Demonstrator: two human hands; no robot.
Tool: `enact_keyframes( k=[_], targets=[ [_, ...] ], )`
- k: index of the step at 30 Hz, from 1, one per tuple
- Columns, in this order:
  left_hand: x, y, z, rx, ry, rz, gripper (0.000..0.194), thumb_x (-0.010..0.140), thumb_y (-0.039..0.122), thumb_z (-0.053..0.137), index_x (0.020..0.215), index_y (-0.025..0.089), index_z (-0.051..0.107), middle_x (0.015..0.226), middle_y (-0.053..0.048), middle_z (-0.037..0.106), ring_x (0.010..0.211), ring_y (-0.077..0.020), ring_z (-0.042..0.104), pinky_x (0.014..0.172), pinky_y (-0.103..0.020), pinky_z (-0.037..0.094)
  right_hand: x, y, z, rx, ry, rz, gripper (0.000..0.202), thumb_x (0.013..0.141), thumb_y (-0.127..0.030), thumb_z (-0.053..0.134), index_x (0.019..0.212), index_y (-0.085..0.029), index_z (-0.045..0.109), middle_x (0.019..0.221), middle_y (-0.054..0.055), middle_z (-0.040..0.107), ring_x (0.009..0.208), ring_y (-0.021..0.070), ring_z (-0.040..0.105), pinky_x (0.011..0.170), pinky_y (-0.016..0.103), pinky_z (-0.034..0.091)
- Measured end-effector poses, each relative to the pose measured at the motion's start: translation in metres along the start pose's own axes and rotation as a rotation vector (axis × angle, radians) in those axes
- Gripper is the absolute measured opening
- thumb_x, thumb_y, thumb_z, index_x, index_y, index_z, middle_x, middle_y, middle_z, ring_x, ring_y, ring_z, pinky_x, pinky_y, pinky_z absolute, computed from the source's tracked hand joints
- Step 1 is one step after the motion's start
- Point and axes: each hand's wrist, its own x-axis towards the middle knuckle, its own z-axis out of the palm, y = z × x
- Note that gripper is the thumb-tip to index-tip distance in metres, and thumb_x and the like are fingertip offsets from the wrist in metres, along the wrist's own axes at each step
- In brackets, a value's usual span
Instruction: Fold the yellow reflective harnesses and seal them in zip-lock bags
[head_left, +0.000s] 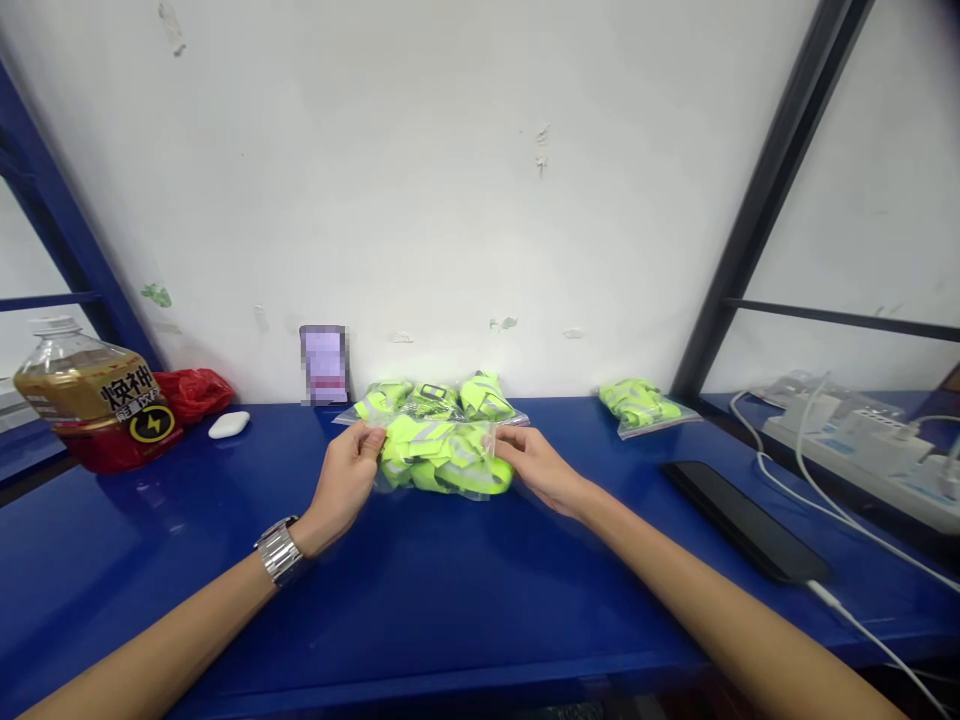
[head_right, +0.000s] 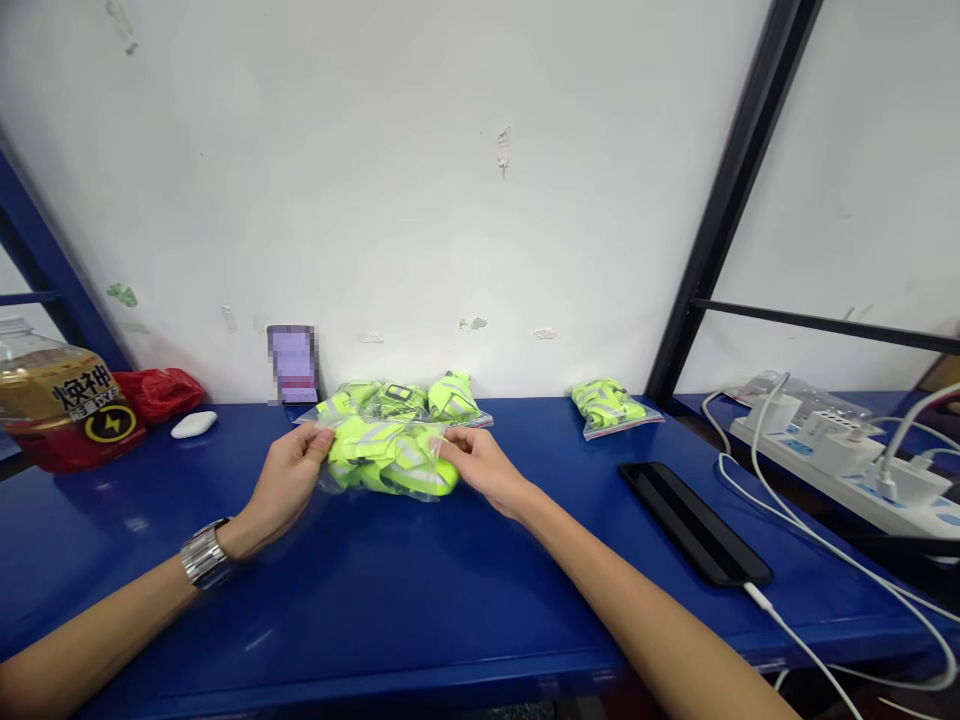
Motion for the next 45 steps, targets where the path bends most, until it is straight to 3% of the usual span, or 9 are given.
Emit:
enact_keyframes(
  k=[5,10,14,18,24,29,33,38,45],
  targets=[
    [0.004,0.018,0.007,-0.100,0.066,-0.017,0.036,0.081,0.051,0.058,0.072,0.018,0.047,0.063,0.003,0.045,0.057,-0.0113,0.039,0.051,-0.022,0.029,-0.005,-0.005,0.008,-0.017,-0.012,-0.033,0.041,0.072,-0.050,0.072,0.092,-0.015,0.066,0.097,0.008,0.068,0.093,0.0230,0.062,0.081,0.033,0.050],
    [-0.001,0.035,0.009,-0.085,0.000,0.030,0.041,0.083,0.051,0.056,0.065,0.020,0.037,0.058,0.006,0.033,0.053,-0.0096,0.031,0.048,-0.021,0.025,-0.003,-0.003,0.018,0.223,0.034,0.040,0.046,0.056,-0.042,0.084,0.088,-0.017,0.064,0.083,0.005,0.069,0.076,0.0207,0.066,0.070,0.032,0.053],
    [0.000,0.028,0.002,-0.068,-0.067,0.018,0.033,0.087,0.045,0.050,0.067,0.019,0.044,0.061,0.003,0.047,0.057,-0.0120,0.045,0.053,-0.022,0.034,-0.002,-0.006,0.005,0.101,0.198,0.029,0.041,0.047,-0.035,0.086,0.072,-0.016,0.059,0.069,0.001,0.065,0.062,0.0181,0.062,0.055,0.029,0.050],
    [0.022,0.011,-0.028,0.122,0.143,0.018,0.026,0.086,0.034,0.052,0.066,0.018,0.052,0.060,0.002,0.055,0.057,-0.0126,0.046,0.053,-0.023,0.033,-0.008,-0.009,-0.021,-0.013,0.237,0.084,0.037,0.051,-0.037,0.083,0.069,-0.017,0.058,0.064,0.000,0.063,0.058,0.0159,0.059,0.051,0.026,0.045],
    [0.058,0.024,-0.067,-0.136,0.442,-0.097,0.017,0.089,0.028,0.049,0.076,0.018,0.050,0.059,0.004,0.052,0.050,-0.0103,0.046,0.048,-0.021,0.036,-0.011,-0.012,-0.032,-0.366,0.239,0.050,0.043,0.069,-0.059,0.066,0.060,-0.018,0.057,0.056,0.002,0.057,0.055,0.0167,0.055,0.050,0.027,0.038],
    [0.055,0.061,-0.053,-0.568,0.370,-0.090,0.010,0.088,0.024,0.054,0.084,0.016,0.059,0.055,0.005,0.050,0.047,-0.0079,0.045,0.046,-0.018,0.039,-0.009,-0.028,-0.023,-0.921,0.462,-0.174,0.051,0.076,-0.068,0.053,0.074,-0.018,0.066,0.069,0.008,0.064,0.070,0.0239,0.059,0.060,0.032,0.040],
    [0.043,0.081,-0.028,-0.590,0.204,-0.076,0.016,0.082,0.031,0.065,0.085,0.016,0.063,0.057,0.004,0.052,0.050,-0.0063,0.047,0.049,-0.015,0.041,-0.013,-0.058,-0.019,-0.481,0.324,-0.412,0.051,0.084,-0.062,0.044,0.103,-0.018,0.063,0.096,0.010,0.068,0.085,0.0218,0.063,0.067,0.031,0.046],
    [0.028,0.100,0.001,-0.546,-0.007,-0.085,0.034,0.077,0.048,0.068,0.090,0.017,0.063,0.058,0.004,0.052,0.053,-0.0082,0.050,0.050,-0.018,0.042,-0.016,-0.083,-0.015,-0.311,0.257,-0.224,0.064,0.073,-0.054,0.067,0.124,-0.018,0.051,0.078,0.004,0.064,0.072,0.0173,0.058,0.054,0.024,0.041],
    [0.024,0.107,0.021,-0.496,-0.190,-0.010,0.045,0.076,0.054,0.066,0.100,0.017,0.060,0.067,0.001,0.060,0.062,-0.0126,0.059,0.057,-0.023,0.046,-0.005,-0.071,-0.047,-0.219,0.186,-0.134,0.027,0.069,-0.039,0.071,0.073,-0.014,0.062,0.051,-0.006,0.041,0.045,0.0052,0.029,0.043,0.022,0.023]
  ],
)
